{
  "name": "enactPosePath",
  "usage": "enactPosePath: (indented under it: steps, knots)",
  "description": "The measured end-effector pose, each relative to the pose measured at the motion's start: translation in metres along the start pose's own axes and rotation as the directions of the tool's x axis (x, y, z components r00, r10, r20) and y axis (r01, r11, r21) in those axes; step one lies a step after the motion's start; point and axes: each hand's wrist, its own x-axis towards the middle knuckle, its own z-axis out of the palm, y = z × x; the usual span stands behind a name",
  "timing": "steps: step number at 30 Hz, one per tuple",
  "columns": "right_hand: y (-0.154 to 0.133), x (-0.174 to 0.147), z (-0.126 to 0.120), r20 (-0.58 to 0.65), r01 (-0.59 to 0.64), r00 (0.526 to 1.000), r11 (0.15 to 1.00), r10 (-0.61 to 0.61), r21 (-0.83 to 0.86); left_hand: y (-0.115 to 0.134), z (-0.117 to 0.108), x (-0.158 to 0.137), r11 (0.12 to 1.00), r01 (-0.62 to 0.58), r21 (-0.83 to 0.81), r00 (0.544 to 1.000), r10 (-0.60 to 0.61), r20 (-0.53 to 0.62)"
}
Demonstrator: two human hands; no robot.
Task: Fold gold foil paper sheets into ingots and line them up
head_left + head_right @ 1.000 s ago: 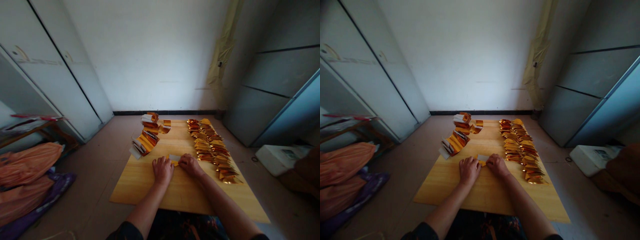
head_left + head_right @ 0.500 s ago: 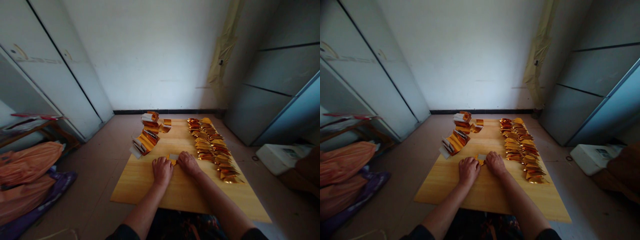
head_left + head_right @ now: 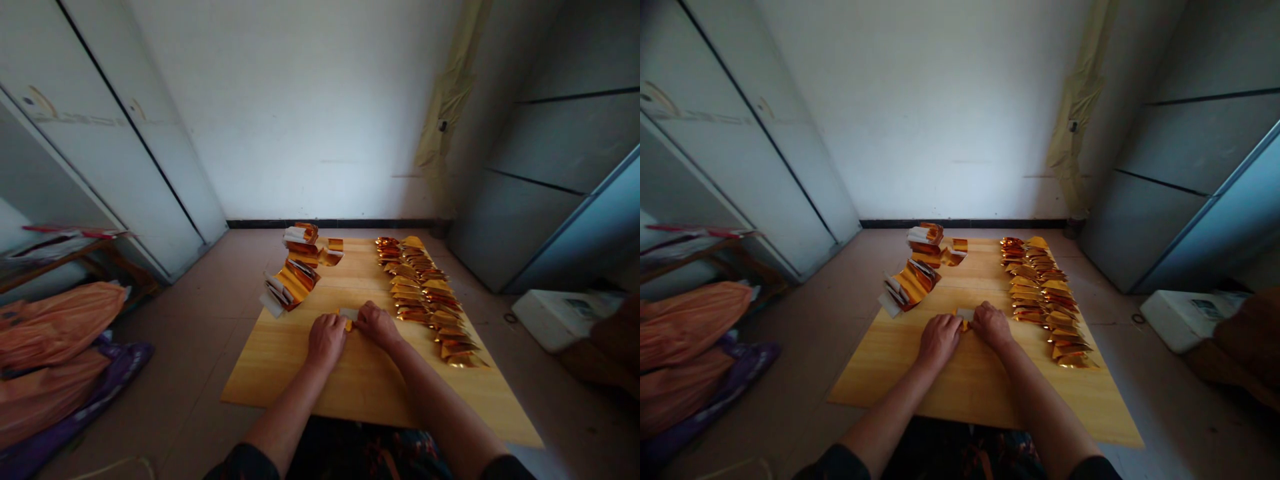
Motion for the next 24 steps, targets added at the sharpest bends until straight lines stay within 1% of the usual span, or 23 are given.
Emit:
enactPosePath:
  steps: [3,8,12,16,19,24]
  knots:
    - [0.000,0.002,0.001,-0.001,-0.029,1.000,0.999,0.029,0.024,0.005,-0.005,-0.005,0.996,-0.048,0.073,0.998,0.045,0.043]
    - [0.003,0.004,0.005,-0.023,-0.045,0.999,0.993,0.048,0.106,0.005,-0.009,-0.013,0.994,-0.092,0.059,0.994,0.088,0.066]
    - [0.008,0.005,0.010,-0.050,-0.033,0.998,0.985,0.042,0.172,0.004,-0.009,-0.016,0.997,-0.073,0.010,0.994,0.072,0.081]
    - [0.013,0.004,0.009,-0.044,-0.003,0.999,0.977,0.013,0.212,0.006,-0.009,-0.016,0.999,-0.044,-0.019,0.996,0.045,0.080]
    - [0.010,0.003,0.007,-0.041,-0.011,0.999,0.978,0.020,0.210,0.006,-0.010,-0.015,0.999,-0.037,-0.028,0.996,0.039,0.085]
    - [0.002,0.003,0.005,-0.045,-0.048,0.997,0.990,0.055,0.135,0.003,-0.014,-0.010,0.998,-0.041,-0.049,0.997,0.044,0.070]
